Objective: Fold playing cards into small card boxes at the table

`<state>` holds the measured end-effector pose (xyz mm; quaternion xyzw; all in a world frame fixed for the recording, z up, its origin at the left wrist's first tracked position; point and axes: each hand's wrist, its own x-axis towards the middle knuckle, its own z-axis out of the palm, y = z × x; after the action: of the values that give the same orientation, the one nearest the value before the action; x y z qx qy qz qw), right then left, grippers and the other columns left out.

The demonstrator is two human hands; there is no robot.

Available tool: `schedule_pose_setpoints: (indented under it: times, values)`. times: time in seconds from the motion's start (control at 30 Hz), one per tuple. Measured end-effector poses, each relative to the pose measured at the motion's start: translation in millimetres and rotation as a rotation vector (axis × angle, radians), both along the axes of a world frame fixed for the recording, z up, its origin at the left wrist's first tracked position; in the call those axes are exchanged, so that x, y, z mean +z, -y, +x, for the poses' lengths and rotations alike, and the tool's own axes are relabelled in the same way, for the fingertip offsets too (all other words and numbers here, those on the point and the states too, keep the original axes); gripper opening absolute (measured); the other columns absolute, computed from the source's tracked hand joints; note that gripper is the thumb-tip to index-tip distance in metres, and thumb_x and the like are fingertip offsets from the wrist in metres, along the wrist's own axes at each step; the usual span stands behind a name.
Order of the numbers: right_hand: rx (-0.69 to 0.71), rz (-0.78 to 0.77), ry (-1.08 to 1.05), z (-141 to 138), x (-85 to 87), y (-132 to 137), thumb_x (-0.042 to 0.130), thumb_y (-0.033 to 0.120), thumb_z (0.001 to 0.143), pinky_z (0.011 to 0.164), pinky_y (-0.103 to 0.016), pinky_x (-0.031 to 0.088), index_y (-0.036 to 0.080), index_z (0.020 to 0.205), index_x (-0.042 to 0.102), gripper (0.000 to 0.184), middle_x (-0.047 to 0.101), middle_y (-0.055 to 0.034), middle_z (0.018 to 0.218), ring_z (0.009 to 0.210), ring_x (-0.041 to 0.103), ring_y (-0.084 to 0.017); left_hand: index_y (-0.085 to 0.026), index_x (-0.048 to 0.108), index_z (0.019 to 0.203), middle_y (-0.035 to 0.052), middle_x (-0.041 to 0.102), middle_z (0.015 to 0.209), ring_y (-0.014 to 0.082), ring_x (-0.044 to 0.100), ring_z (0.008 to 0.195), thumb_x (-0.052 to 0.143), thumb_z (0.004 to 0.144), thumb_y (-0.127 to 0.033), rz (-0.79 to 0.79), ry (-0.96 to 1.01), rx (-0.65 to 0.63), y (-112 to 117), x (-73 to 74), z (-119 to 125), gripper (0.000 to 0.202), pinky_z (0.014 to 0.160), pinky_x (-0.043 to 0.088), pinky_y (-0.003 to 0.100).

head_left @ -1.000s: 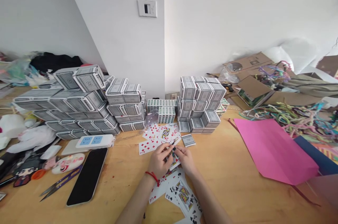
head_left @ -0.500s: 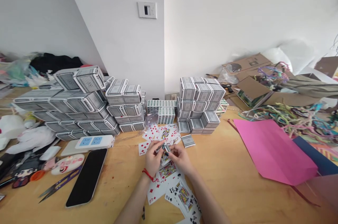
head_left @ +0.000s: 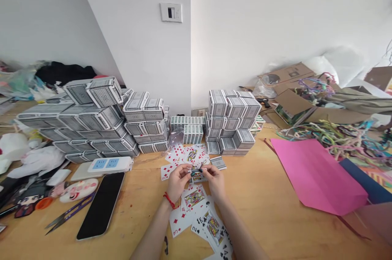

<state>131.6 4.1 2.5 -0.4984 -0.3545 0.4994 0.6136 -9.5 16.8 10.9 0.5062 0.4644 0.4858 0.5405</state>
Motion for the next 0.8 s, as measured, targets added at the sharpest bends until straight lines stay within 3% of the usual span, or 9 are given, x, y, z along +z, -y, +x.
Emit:
schedule_pose_setpoints:
  times: [0.17,0.4,0.6,0.73,0.8]
  values:
    - [-0.033,-0.032,-0.081,0.5,0.4,0.8,0.071,0.035,0.056,0.051,-0.023,0.037,0.016,0.063,0.061,0.022,0.057,0.0018,0.057,0.051,0.048,-0.011,-0.014,0.067,0.076,-0.0013,0.055,0.055,0.0104,0.048,0.050,0.065,0.062,-0.026,-0.005,-0.041,-0.020,-0.5,1.3,-1.8,0.019,0.048,0.039,0.021]
    - [-0.024,-0.047,-0.146,1.3,-1.8,0.4,0.071,0.035,0.057,0.048,-0.021,0.035,0.017,0.056,0.055,0.024,0.052,0.0045,0.051,0.047,0.043,-0.009,-0.014,0.068,0.075,0.0026,0.063,0.064,0.0136,0.054,0.057,0.066,0.061,-0.025,-0.018,-0.041,-0.035,-0.5,1.3,-1.3,0.018,0.052,0.042,0.023]
    - [-0.010,-0.025,-0.149,0.9,0.5,0.3,0.062,0.045,0.067,0.046,-0.021,0.035,0.019,0.060,0.055,0.029,0.051,0.0036,0.053,0.047,0.044,-0.010,-0.014,0.063,0.067,-0.0006,0.060,0.058,0.0117,0.053,0.053,0.065,0.060,-0.024,-0.020,-0.010,0.066,0.5,0.2,3.4,0.013,0.051,0.042,0.022]
    - [0.135,0.028,-0.099,0.0,5.2,2.1,0.065,0.043,0.065,0.059,-0.025,0.043,0.018,0.077,0.062,0.028,0.060,-0.0015,0.069,0.064,0.055,-0.016,-0.015,0.059,0.068,-0.0007,0.059,0.059,0.0129,0.054,0.055,0.062,0.063,-0.030,-0.013,0.014,0.160,-0.6,-0.5,2.9,0.016,0.052,0.044,0.023]
    - [0.220,0.045,-0.049,-0.9,6.7,3.1,0.068,0.040,0.062,0.063,-0.027,0.044,0.017,0.078,0.063,0.028,0.061,-0.0022,0.069,0.066,0.055,-0.017,-0.015,0.057,0.068,-0.0010,0.058,0.059,0.0133,0.055,0.056,0.061,0.064,-0.032,-0.011,0.019,0.196,-1.1,-0.7,2.1,0.017,0.052,0.044,0.023]
